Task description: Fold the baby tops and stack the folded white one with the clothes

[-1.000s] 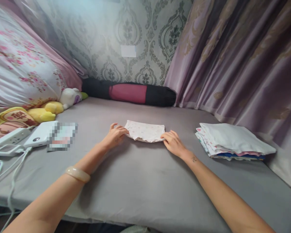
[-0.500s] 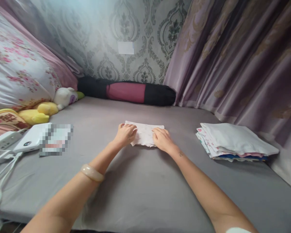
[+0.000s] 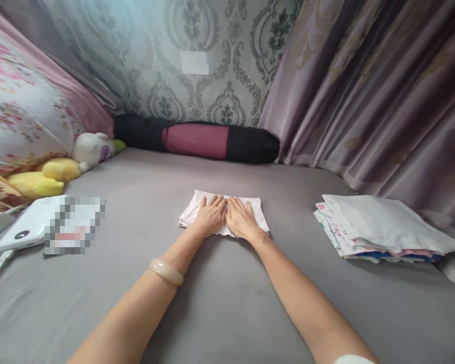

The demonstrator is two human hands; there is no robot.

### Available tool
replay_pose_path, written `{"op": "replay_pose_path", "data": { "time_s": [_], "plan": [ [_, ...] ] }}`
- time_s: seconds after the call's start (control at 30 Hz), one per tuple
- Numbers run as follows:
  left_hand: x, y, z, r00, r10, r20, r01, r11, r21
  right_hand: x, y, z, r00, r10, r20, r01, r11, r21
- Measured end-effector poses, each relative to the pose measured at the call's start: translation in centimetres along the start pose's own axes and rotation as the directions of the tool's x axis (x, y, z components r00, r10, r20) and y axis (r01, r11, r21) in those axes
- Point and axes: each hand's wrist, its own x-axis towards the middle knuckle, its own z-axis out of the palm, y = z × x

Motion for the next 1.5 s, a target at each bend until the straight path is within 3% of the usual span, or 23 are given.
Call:
{"op": "replay_pose_path", "data": {
  "time_s": [0.3, 0.97, 1.33, 1.5],
  "plan": [
    [0.4, -0.3, 0.1, 0.998, -0.042, -0.044, 0.041, 0.999, -0.027, 0.6, 0.2, -0.1, 0.999, 0.046, 0.022, -0.046, 0.999, 0.003],
    [-0.5, -1.8, -0.2, 0.949, -0.31, -0.057, 0.308, 0.951, -0.038, 0.4, 1.5, 0.8, 0.957, 0.275, -0.098, -0.279, 0.959, -0.037],
    [-1.1, -2.9, -0.7, 0.939, -0.34, -0.042, 0.339, 0.94, -0.034, -0.1, 2.6, 0.0, 0.937, 0.344, -0.065, -0.346, 0.938, -0.023],
    [-1.5, -3.9, -1.1, 0.959, -0.281, -0.036, 0.28, 0.959, -0.034, -0.4, 3.6, -0.5, 0.945, 0.327, -0.022, -0.328, 0.944, -0.046]
  ]
}}
